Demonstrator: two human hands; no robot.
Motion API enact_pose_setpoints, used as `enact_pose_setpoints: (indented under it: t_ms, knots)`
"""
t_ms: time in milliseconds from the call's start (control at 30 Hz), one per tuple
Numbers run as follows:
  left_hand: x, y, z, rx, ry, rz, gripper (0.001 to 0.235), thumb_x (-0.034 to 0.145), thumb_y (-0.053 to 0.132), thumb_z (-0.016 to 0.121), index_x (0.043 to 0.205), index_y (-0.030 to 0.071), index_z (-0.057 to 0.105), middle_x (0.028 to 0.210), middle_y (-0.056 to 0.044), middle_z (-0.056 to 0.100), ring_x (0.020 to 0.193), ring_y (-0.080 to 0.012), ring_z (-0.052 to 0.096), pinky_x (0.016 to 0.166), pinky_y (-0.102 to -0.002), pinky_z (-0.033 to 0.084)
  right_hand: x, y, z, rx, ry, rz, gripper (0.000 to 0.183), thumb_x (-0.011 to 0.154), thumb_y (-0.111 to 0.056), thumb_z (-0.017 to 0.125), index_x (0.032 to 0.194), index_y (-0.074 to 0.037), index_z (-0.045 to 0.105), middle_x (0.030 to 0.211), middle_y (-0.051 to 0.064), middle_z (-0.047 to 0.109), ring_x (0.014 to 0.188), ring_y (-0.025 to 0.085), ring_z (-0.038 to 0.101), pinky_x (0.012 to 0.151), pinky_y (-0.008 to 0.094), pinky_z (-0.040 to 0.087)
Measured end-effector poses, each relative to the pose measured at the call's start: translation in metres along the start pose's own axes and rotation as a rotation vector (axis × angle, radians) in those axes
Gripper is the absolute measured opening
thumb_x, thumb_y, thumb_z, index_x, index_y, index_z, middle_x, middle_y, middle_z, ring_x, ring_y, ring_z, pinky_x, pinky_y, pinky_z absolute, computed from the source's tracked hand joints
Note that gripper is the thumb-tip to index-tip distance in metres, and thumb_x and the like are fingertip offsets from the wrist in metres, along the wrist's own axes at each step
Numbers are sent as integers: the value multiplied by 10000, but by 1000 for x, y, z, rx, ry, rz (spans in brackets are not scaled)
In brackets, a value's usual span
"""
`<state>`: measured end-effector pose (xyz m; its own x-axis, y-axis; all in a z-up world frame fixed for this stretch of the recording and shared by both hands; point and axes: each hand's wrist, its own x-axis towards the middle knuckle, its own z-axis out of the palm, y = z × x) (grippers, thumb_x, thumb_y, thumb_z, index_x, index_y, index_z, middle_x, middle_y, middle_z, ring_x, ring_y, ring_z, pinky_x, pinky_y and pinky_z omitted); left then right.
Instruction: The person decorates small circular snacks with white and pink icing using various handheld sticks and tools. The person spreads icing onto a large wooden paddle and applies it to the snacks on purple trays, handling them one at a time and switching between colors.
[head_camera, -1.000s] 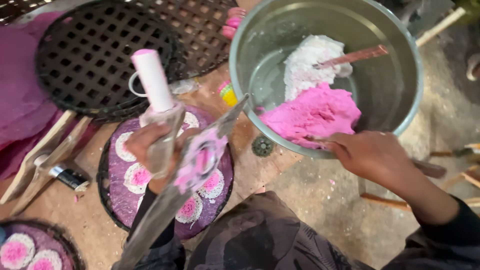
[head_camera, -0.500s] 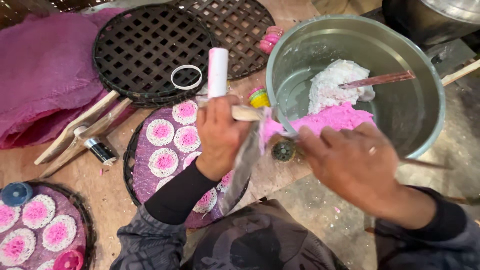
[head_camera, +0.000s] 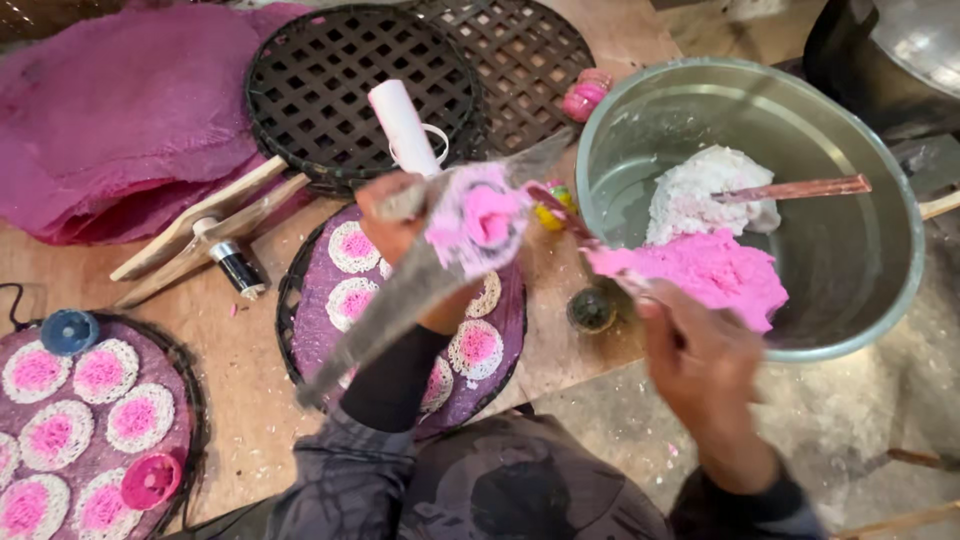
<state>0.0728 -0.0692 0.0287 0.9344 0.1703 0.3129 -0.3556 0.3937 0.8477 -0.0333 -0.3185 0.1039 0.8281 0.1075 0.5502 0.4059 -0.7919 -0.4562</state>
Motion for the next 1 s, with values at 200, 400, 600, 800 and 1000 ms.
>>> enact_pose_setpoints:
  t_ms: [200,400,600,800,1000]
  knots:
    - [-12,1,9,-378,-32,-29,257,883,277,803,1023,156,625,1028,-39,598,925,-203,582,798,-377,430,-44,17,69,110,38,-49,205,984,-177,704,1156,-68,721,675,68,615,576,214,548,605,358,446]
    - [-11,15,-2,-427,-92,-36,276,876,273,806,1053,152,632,1037,-42,615,935,-197,598,813,-374,453,-54,83,15,375,-324,162,259,956,-220,679,1181,-102,732,872,35,726,615,98,533,542,279,444]
    - [-2,61,-44,-412,-120,157,298,870,270,808,1082,147,639,1045,-45,632,944,-192,613,828,-372,475,3,168,-74,-667,-717,354,386,1066,-451,480,1180,-244,785,1042,61,801,926,295,768,835,436,586]
    - [15,56,-51,-316,-255,123,322,863,266,811,1111,143,645,1054,-48,649,954,-186,629,844,-370,498,43,174,-7,-1057,-984,330,453,1006,-511,492,1129,-221,816,1256,77,761,1156,295,722,956,478,536]
    - [16,19,-25,-377,-337,-30,349,857,263,813,1140,139,652,1063,-51,667,964,-181,644,859,-367,520,32,86,20,-194,-456,-196,632,937,-604,564,1389,-168,630,1228,128,710,1050,294,695,872,446,550]
